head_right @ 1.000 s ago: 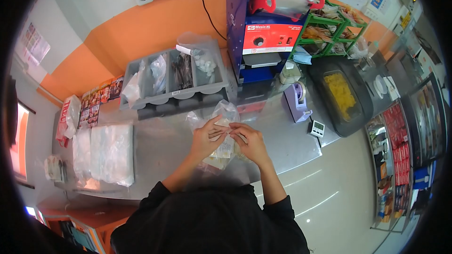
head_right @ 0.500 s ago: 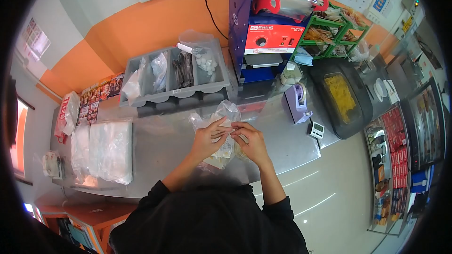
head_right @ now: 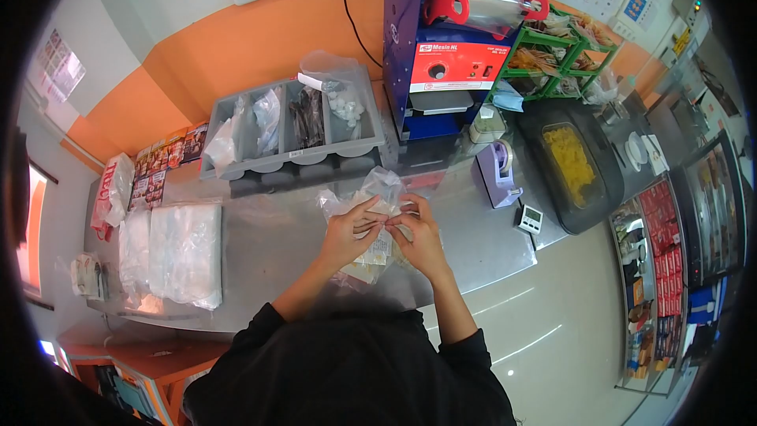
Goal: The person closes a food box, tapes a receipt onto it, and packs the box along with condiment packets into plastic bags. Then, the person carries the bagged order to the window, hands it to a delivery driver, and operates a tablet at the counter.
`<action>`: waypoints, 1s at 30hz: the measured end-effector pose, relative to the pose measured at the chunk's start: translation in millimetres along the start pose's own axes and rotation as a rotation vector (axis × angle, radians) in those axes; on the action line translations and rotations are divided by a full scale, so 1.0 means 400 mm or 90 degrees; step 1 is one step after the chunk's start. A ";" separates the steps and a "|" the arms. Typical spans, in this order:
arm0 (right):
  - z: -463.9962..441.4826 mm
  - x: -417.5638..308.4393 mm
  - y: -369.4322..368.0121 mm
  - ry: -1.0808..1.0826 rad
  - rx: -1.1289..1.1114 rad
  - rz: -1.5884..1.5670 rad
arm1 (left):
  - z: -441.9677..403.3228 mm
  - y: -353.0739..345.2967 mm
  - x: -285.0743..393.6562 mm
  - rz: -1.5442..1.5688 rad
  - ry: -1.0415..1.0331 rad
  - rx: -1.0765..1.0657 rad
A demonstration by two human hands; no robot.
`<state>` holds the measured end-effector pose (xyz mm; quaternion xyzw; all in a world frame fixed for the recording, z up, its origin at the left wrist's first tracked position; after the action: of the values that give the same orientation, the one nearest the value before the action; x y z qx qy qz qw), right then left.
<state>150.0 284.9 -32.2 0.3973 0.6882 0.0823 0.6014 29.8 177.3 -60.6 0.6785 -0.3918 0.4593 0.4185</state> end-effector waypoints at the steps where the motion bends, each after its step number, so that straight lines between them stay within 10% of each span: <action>1: 0.000 -0.004 0.002 0.027 0.030 0.036 | 0.000 0.001 0.002 0.000 0.000 0.001; 30: -0.006 0.027 -0.001 -0.005 -0.025 -0.064 | -0.005 0.009 0.015 -0.010 0.000 -0.011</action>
<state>148.0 292.3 -40.0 0.3508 0.7033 0.0638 0.6150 27.5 176.8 -53.8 0.6777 -0.3905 0.4527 0.4281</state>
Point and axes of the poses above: each hand's wrist, its own z-axis away from the middle knuckle, its own y-axis out of the back of the hand, x = y × z, the point moved 3 cm from there along -z, towards the middle knuckle, and after that the axes turned 13 degrees about -x, right-handed, at the moved point
